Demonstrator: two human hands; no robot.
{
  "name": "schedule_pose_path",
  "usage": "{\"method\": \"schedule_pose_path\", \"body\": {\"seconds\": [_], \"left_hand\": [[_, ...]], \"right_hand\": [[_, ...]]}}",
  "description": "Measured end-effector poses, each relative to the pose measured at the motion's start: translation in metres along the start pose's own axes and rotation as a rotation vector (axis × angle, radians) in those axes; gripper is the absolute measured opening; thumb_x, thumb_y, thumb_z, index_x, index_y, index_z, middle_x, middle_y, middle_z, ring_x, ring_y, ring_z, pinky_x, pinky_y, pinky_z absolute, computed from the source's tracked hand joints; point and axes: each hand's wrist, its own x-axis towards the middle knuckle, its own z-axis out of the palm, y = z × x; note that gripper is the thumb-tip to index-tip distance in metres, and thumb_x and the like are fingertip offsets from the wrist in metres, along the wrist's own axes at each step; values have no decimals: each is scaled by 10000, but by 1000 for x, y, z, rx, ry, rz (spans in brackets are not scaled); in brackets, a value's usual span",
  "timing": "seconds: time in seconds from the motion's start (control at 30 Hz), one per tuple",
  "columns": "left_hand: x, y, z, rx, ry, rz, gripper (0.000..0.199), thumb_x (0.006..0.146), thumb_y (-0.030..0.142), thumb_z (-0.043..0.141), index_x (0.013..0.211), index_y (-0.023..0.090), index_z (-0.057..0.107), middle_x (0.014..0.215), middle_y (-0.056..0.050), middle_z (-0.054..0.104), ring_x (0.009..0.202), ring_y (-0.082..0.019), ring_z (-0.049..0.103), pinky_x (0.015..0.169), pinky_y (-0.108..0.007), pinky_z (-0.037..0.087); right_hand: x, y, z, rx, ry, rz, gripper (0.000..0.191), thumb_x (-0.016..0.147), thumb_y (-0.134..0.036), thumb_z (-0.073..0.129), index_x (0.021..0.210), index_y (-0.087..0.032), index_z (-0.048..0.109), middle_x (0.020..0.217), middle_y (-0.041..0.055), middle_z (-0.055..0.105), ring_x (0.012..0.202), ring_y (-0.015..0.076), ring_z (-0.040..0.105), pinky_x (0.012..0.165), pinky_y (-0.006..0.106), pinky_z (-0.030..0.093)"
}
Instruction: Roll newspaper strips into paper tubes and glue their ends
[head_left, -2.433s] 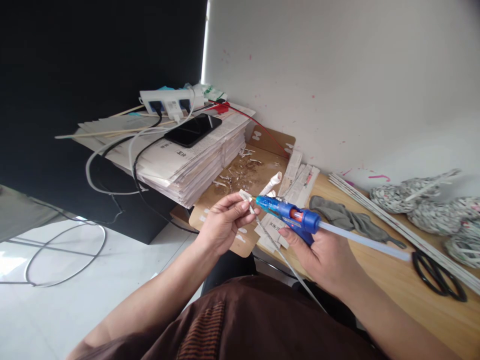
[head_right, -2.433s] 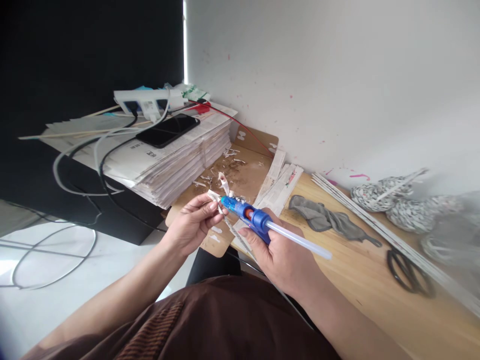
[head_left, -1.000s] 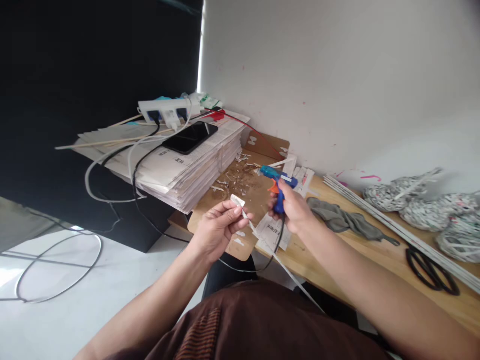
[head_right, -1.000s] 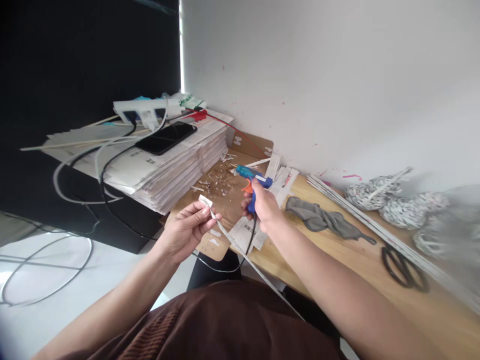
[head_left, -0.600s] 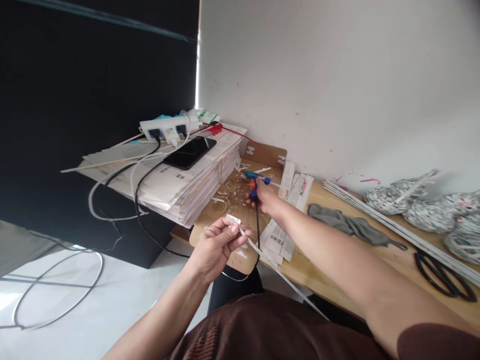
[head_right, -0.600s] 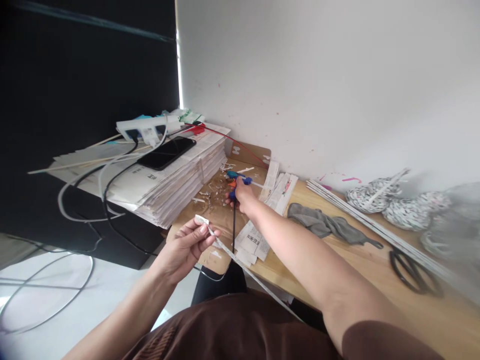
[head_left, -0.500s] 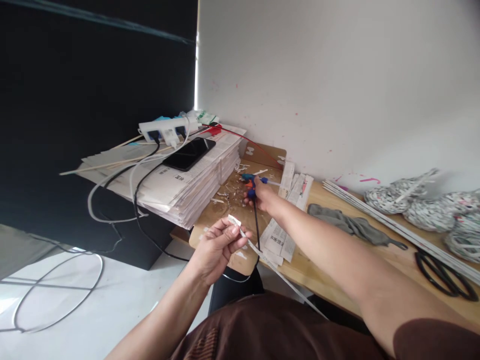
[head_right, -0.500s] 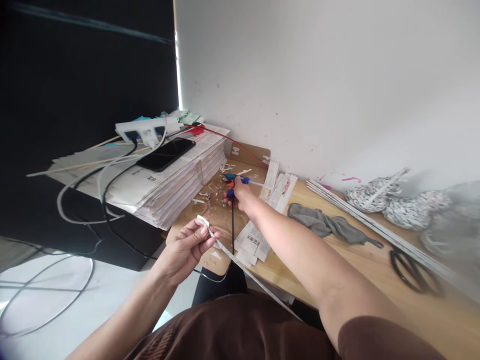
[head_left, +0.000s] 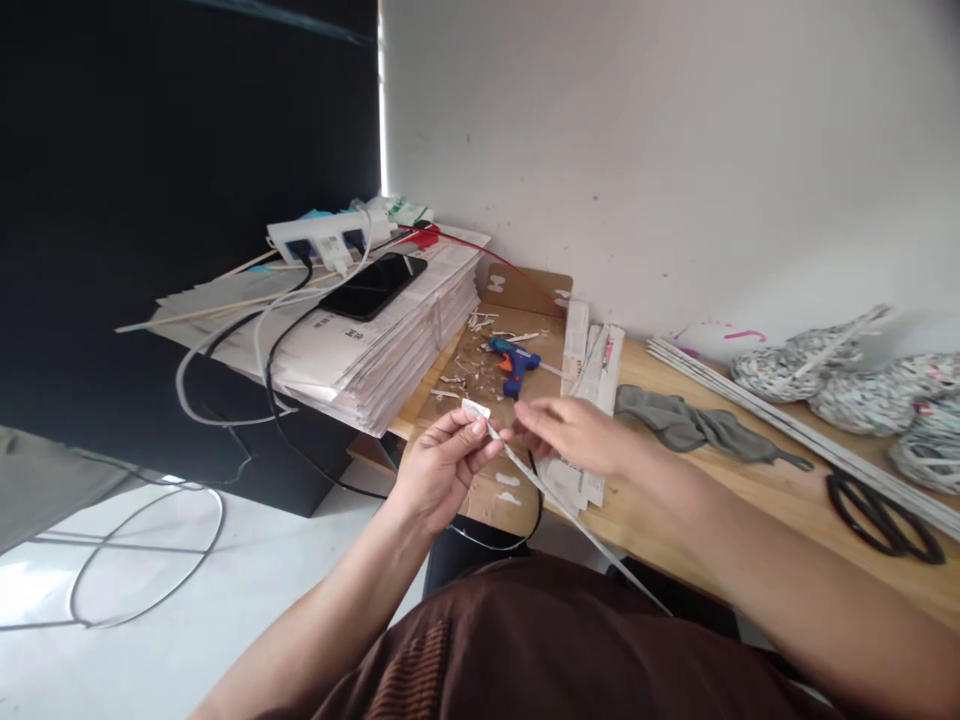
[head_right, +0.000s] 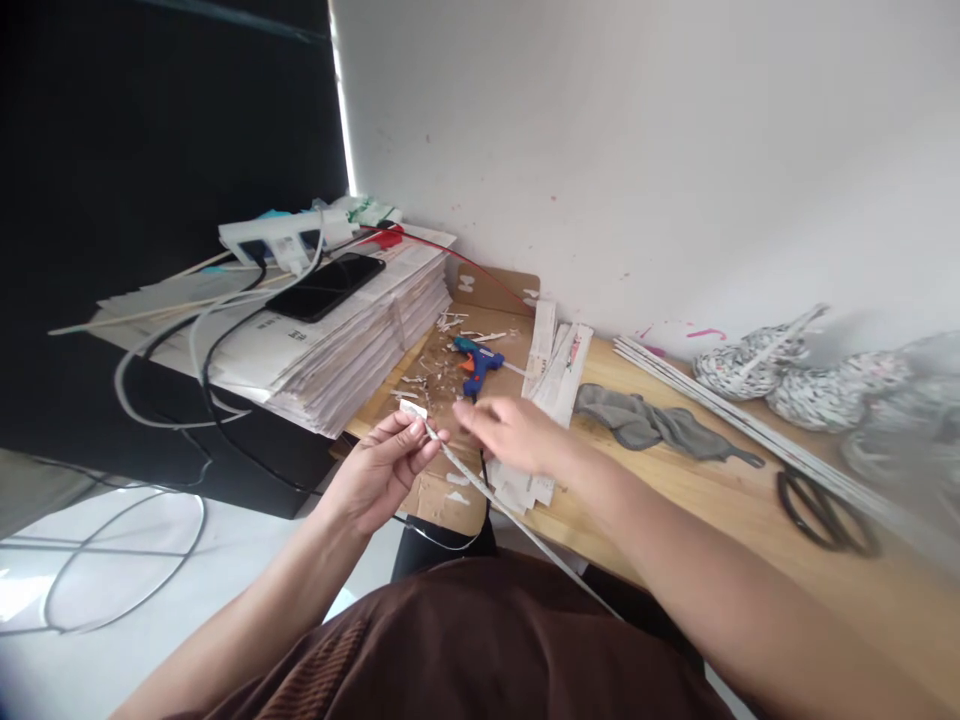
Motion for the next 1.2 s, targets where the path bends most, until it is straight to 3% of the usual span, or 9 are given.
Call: {"method": "schedule_pose_path", "body": {"seconds": [0.07, 0.1, 0.2, 0.43, 0.8, 0.97, 1.2], "left_hand": [[0, -3, 5, -1, -20, -5, 66, 757, 83, 708, 790, 111, 658, 810, -38, 698, 781, -140, 711, 732, -188, 587], [0, -4, 8, 2, -31, -11, 64, 759, 85, 707, 789, 111, 656, 807, -37, 696, 780, -136, 709, 734, -188, 586], [-1, -9, 15, 25, -59, -36, 76, 755, 99, 715, 780, 112, 644, 809, -39, 691, 835, -161, 708, 748, -197, 584], [-5, -16, 22, 104, -62, -72, 99, 743, 107, 729, 792, 120, 644, 844, -44, 705, 791, -121, 689, 777, -213, 579], [-13, -19, 31, 150, -94, -66, 154, 674, 122, 789, 742, 125, 652, 741, 3, 674, 709, -102, 675, 748, -219, 583], [-15, -20, 36, 158, -97, -70, 166, 663, 117, 795, 749, 126, 653, 749, 9, 671, 714, -106, 678, 739, -226, 587], [-17, -19, 37, 222, -148, -45, 184, 670, 136, 796, 777, 140, 647, 735, 5, 667, 723, -123, 686, 727, -232, 582]], "right_hand": [[-27, 5, 16, 194, -37, -22, 423, 852, -592, 537, 915, -181, 613, 783, 52, 667, 638, 145, 627, 563, 255, 490], [-37, 6, 23, 274, 23, -29, 389, 828, -554, 599, 959, -188, 590, 831, 42, 664, 649, 136, 629, 582, 255, 504], [-54, 9, 33, 302, 143, -44, 316, 834, -493, 616, 888, -188, 553, 713, -6, 608, 547, 102, 565, 529, 237, 478], [-72, 11, 19, 80, 271, -104, 243, 899, -417, 533, 808, -196, 576, 687, -2, 599, 554, 107, 516, 504, 226, 400], [-94, 7, 14, 36, 291, -178, 185, 859, -385, 609, 823, -205, 590, 689, -23, 608, 579, 101, 511, 536, 214, 378], [-102, 2, 10, -90, 339, -224, 223, 913, -350, 532, 757, -200, 586, 585, -41, 521, 512, 88, 424, 513, 220, 325], [-105, 2, 6, -133, 347, -236, 247, 918, -350, 518, 732, -206, 590, 580, -35, 520, 533, 100, 440, 518, 222, 327]]}}
